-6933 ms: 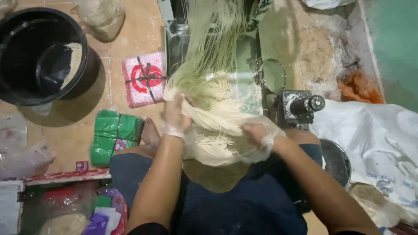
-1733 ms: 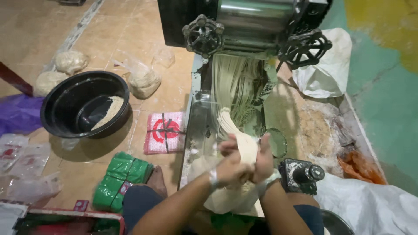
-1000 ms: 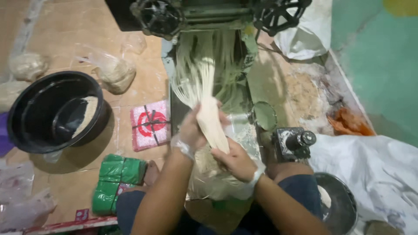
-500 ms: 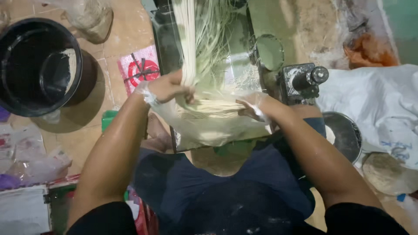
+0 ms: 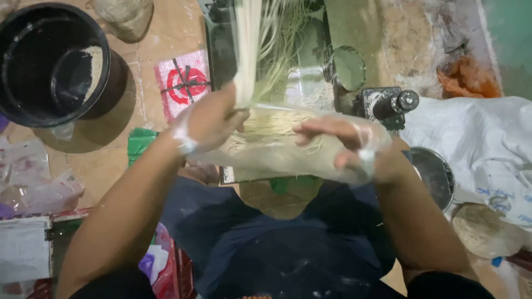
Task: The person collects noodles as they emerge from a machine, gathers them into bundles by hand, and places the bundles into a plastic bag.
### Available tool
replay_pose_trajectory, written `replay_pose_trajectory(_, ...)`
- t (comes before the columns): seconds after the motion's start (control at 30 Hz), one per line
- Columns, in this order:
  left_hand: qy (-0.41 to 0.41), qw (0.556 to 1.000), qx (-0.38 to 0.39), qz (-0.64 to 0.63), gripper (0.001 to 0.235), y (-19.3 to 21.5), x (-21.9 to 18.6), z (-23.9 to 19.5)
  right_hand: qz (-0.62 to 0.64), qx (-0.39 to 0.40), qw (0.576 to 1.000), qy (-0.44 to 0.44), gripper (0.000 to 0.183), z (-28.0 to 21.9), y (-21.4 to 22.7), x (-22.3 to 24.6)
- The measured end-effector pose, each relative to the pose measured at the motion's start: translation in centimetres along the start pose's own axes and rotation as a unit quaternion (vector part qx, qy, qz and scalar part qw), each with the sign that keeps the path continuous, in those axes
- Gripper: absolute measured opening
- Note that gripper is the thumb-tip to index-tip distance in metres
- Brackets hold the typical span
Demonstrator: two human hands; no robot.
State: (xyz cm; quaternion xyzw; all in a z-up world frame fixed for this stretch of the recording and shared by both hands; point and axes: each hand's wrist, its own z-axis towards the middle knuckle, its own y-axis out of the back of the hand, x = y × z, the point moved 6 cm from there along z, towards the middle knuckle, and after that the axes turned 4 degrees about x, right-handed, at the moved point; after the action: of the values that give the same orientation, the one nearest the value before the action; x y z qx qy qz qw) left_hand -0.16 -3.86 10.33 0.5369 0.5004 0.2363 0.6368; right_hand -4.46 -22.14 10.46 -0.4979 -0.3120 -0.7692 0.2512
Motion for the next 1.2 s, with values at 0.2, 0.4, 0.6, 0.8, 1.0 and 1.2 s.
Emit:
replay_pose_trajectory(0.2, 0.003, 0.994, 0.086, -0.074, 0.039, -6.7, 4.7, 1.0, 0.028, -0.020, 0.999, -0.028, 0.063, 0.1, -0.6, -2.6)
replay_pose_trajectory(0.4, -0.022, 0.997, 0.017, -0.075, 0.036, -6.9, 3.6, 2.4, 0.256, -0.068, 0.961, 0.074, 0.104, 2.1, -0.2, -5.0)
replay_pose_trajectory(0.6, -0.020, 0.982, -0.035, -0.184, 0.037, -13.8, 7.3, 2.6, 0.233, -0.095, 0.960, -0.120, 0.062, 2.4, -4.2, -14.8)
replay_pose_trajectory(0.8, 0.096, 0.970, -0.084, -0.206, 0.045, -21.7, 12.5, 4.0, -0.405, 0.083, 0.853, -0.318, 0.079, 0.0, -5.8, -17.7)
replay_pose_trajectory(1.0, 0.083, 0.963, -0.126, -0.222, 0.036, -21.1, 10.7, 3.3, -0.471, 0.063, 0.821, -0.317, 0.092, -1.8, -5.2, -21.5)
replay_pose_trajectory(1.2, 0.071, 0.957, -0.156, -0.236, 0.036, -26.5, 13.7, 4.5, -0.501, 0.091, 0.787, -0.350, 0.095, -2.1, -5.6, -23.4)
